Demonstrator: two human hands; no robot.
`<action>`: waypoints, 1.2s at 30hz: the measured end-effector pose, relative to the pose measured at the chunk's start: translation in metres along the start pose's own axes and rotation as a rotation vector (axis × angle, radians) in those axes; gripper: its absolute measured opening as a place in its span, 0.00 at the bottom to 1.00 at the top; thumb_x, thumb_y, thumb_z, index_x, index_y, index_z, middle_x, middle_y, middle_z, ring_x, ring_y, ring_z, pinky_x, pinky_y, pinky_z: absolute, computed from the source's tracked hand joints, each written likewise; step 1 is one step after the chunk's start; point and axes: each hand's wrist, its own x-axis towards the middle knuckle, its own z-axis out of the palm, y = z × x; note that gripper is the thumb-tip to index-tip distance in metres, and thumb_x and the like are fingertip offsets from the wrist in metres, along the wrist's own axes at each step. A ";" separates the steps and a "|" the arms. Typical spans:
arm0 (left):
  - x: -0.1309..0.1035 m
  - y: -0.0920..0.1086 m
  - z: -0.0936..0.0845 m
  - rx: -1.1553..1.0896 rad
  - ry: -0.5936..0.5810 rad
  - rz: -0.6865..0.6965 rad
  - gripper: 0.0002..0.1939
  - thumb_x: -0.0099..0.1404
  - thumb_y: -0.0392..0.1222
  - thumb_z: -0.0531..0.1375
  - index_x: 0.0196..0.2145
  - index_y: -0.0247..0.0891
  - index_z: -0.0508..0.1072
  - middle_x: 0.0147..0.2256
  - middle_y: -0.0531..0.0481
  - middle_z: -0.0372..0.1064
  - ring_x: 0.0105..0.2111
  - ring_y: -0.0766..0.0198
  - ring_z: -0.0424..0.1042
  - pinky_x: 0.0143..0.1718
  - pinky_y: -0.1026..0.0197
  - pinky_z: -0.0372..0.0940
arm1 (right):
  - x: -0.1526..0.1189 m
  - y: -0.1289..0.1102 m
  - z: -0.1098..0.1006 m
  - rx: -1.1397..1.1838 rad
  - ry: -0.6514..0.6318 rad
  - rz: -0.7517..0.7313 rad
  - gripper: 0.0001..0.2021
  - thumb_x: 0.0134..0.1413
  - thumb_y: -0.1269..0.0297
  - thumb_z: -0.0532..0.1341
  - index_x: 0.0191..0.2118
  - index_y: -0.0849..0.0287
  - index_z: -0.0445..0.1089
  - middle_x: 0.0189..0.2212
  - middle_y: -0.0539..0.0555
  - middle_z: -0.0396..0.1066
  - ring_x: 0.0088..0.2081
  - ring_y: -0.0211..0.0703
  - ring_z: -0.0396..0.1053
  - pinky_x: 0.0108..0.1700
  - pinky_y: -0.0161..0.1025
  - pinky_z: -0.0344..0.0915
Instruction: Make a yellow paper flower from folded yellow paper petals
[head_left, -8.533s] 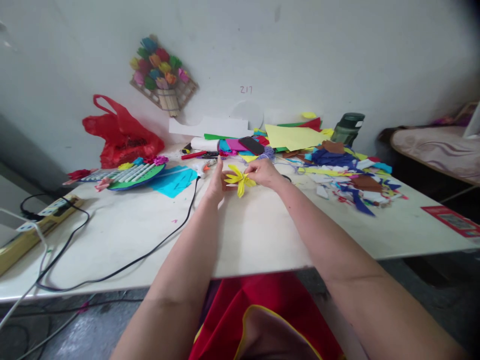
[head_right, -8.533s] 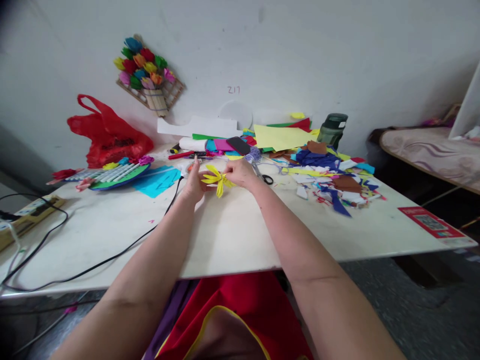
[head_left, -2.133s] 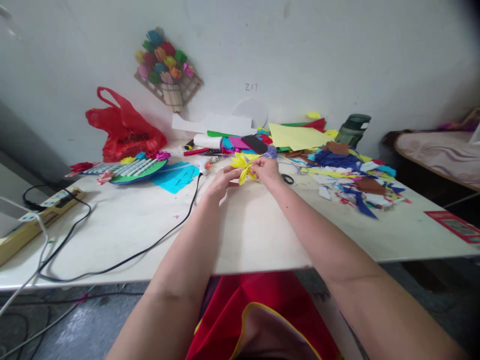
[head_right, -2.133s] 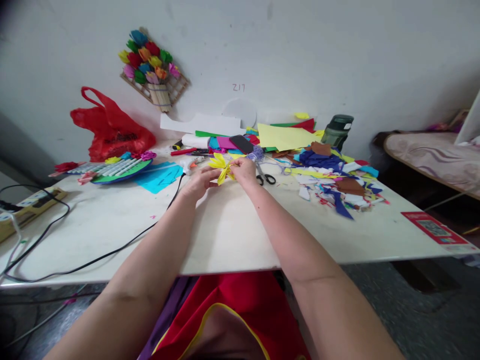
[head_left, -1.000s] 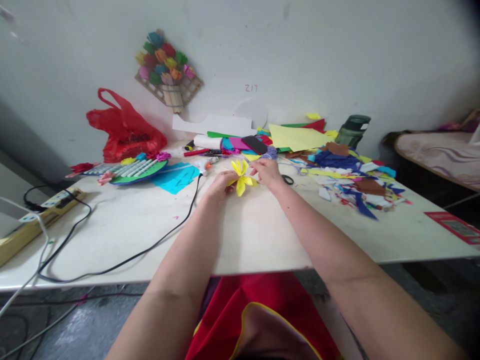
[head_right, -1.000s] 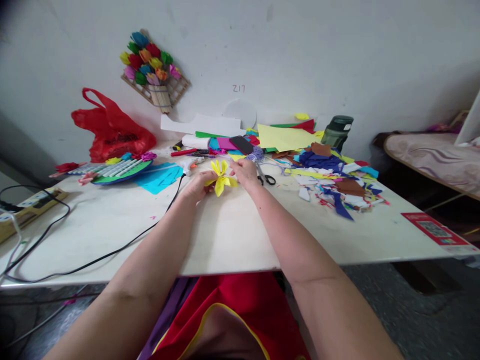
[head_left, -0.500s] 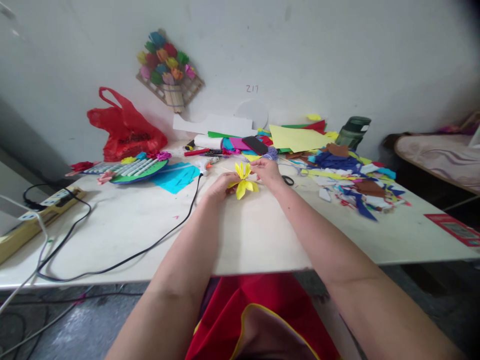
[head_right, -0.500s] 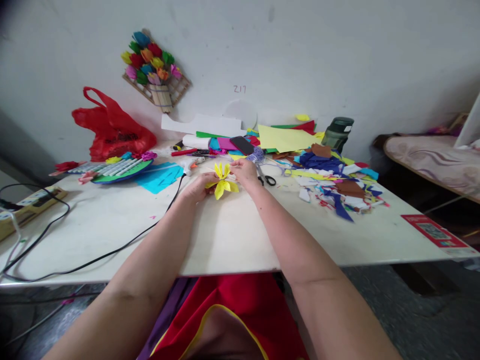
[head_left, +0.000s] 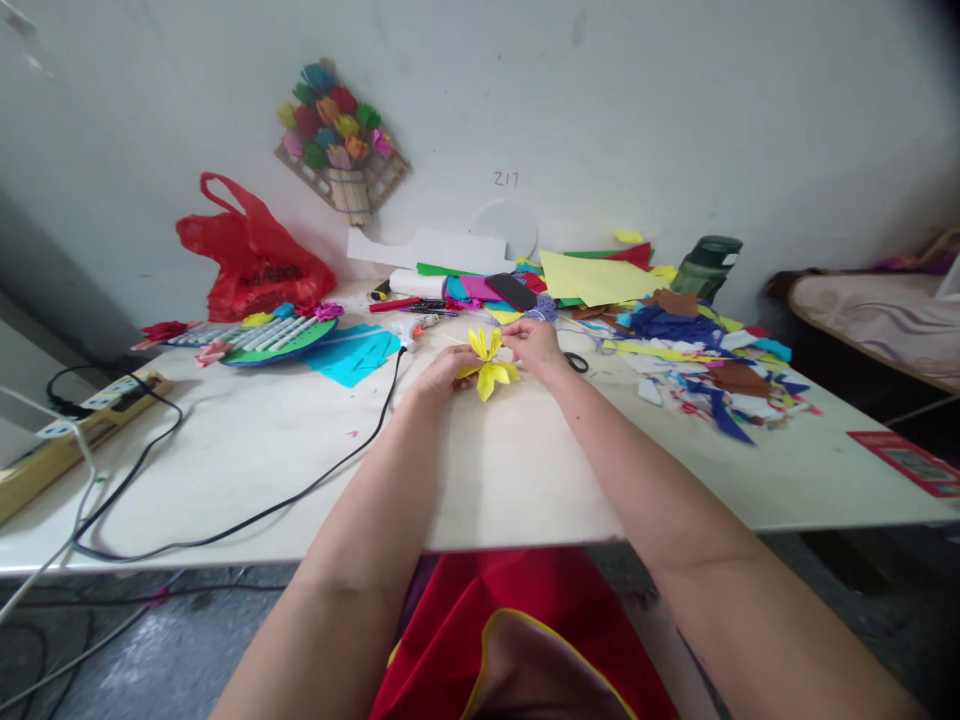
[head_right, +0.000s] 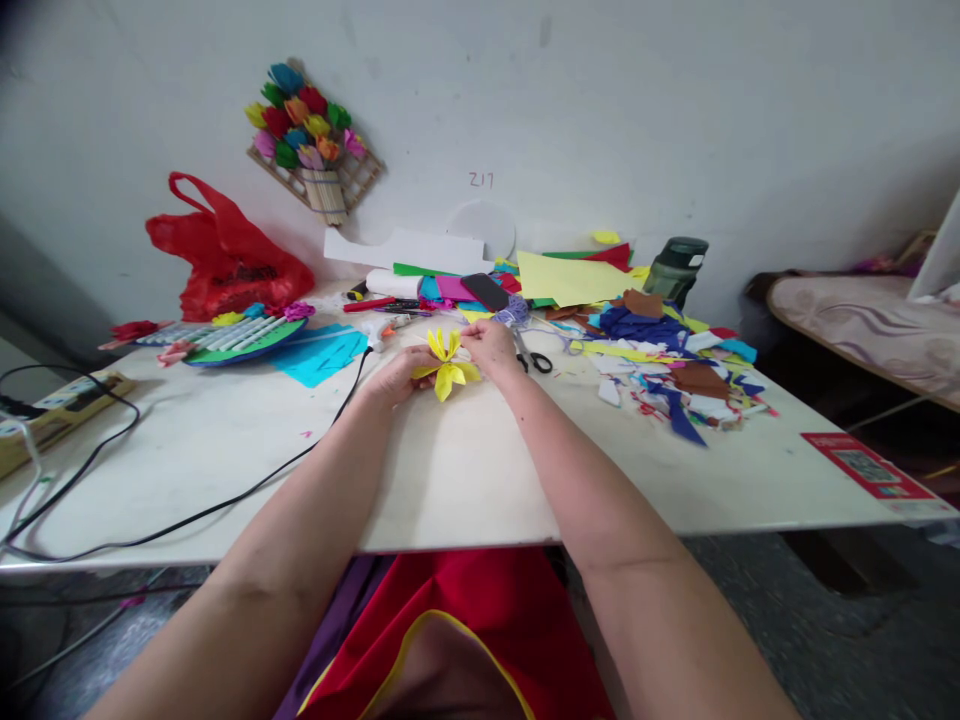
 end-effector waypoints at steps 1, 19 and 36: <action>0.000 0.000 0.000 -0.007 0.003 0.002 0.07 0.46 0.36 0.60 0.26 0.33 0.69 0.19 0.54 0.61 0.16 0.73 0.57 0.16 0.67 0.46 | 0.000 0.001 0.000 -0.020 0.004 -0.015 0.04 0.41 0.67 0.62 0.27 0.60 0.72 0.21 0.50 0.71 0.18 0.35 0.65 0.24 0.35 0.66; -0.008 0.009 0.015 -0.027 0.199 -0.042 0.13 0.45 0.40 0.66 0.28 0.32 0.69 0.23 0.53 0.67 0.22 0.70 0.66 0.23 0.68 0.61 | -0.013 -0.021 -0.003 -0.060 -0.047 -0.040 0.02 0.40 0.70 0.60 0.25 0.61 0.71 0.19 0.49 0.70 0.18 0.34 0.63 0.25 0.33 0.62; -0.002 0.004 0.016 0.217 0.280 0.021 0.06 0.48 0.39 0.60 0.23 0.35 0.66 0.19 0.56 0.61 0.19 0.71 0.62 0.22 0.67 0.56 | -0.011 -0.013 -0.002 -0.097 -0.085 -0.106 0.06 0.42 0.67 0.60 0.29 0.59 0.73 0.24 0.50 0.72 0.24 0.37 0.67 0.28 0.35 0.65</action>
